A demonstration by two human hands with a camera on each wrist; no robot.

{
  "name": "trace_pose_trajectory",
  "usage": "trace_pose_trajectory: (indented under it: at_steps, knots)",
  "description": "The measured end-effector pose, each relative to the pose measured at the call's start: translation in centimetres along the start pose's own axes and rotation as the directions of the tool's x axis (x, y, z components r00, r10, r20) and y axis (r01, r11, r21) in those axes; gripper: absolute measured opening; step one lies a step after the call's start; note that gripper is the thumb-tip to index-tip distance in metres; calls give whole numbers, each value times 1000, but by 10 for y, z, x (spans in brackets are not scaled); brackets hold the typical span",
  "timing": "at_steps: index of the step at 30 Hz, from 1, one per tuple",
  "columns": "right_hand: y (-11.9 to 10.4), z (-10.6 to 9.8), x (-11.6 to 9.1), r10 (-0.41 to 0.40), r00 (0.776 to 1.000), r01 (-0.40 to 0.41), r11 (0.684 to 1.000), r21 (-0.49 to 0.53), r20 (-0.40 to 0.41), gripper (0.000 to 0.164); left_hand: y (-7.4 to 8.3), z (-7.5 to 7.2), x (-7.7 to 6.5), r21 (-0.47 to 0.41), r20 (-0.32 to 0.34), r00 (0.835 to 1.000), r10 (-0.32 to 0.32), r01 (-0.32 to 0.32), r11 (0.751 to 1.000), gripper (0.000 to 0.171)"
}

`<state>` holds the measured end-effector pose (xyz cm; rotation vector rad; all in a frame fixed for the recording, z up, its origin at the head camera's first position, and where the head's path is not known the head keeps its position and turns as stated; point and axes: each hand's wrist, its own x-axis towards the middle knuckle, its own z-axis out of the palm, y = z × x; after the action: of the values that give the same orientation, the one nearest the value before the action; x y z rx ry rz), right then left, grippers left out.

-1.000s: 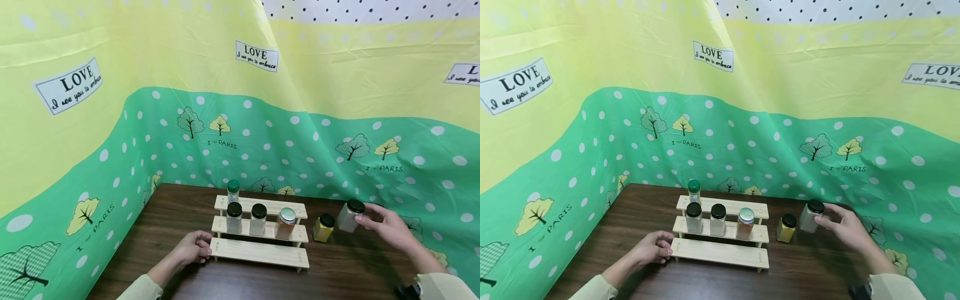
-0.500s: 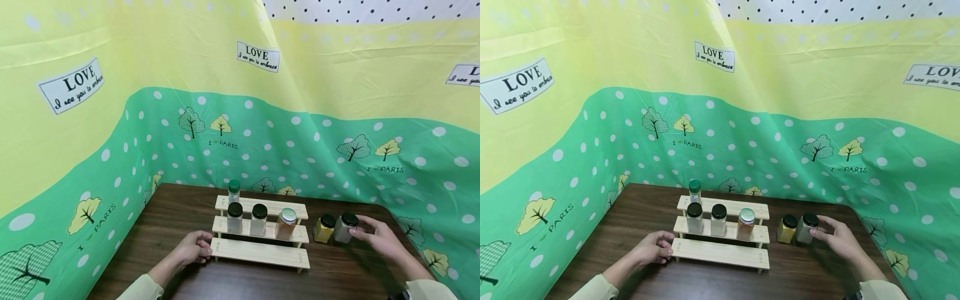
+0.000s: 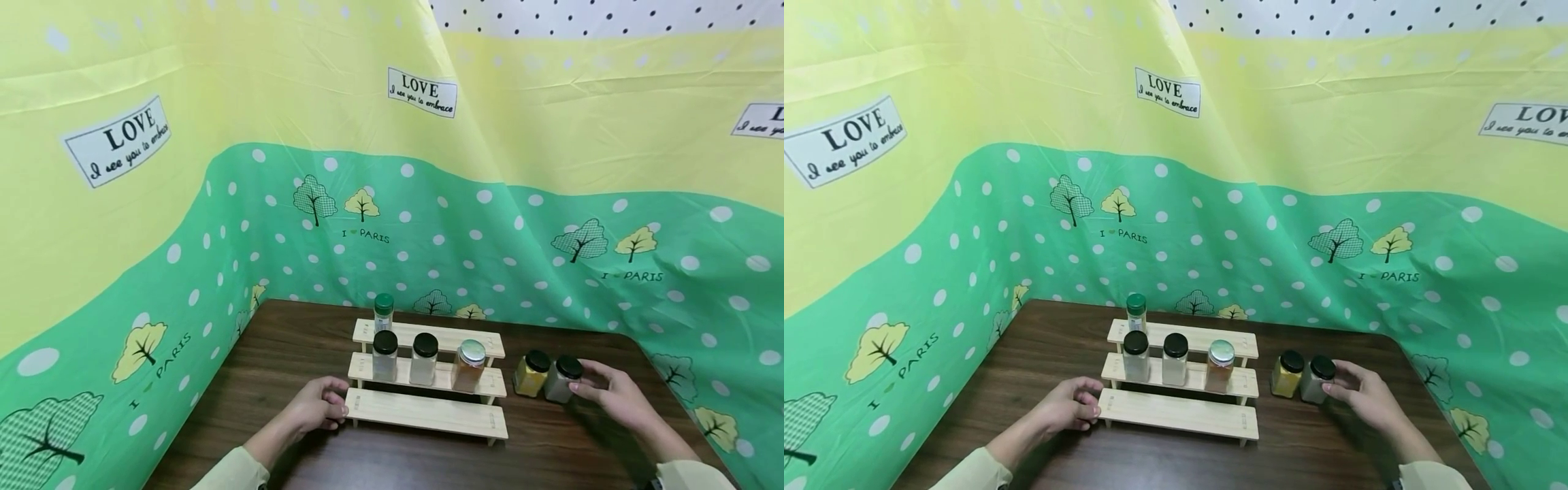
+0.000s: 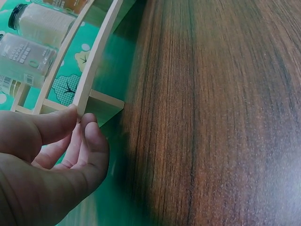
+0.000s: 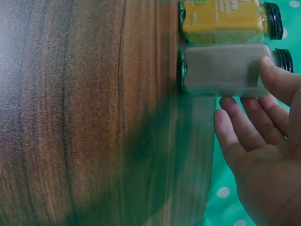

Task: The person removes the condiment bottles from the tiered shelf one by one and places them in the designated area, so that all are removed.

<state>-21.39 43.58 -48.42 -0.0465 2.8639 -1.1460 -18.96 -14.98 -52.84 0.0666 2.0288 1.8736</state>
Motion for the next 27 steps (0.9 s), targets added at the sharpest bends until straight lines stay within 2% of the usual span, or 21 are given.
trace_pose_trajectory:
  at_steps: [6, 23, 27]
  knots:
    - [1, 2, -1, 5, 1000, -5, 1000, 7, -3, 69, 0, 0, -1, 0, -3, 1000, -6, 6, 1000, 51]
    - [-1, 5, -3, 13, 1000, -15, 994, 109, 17, 64, 0, 1, -1, -11, 1, 1000, -9, 9, 1000, 52]
    - [-2, 3, -2, 39, 999, -43, 992, 119, 38, 68, 0, 0, -1, -11, 1, 1000, -9, 9, 1000, 52]
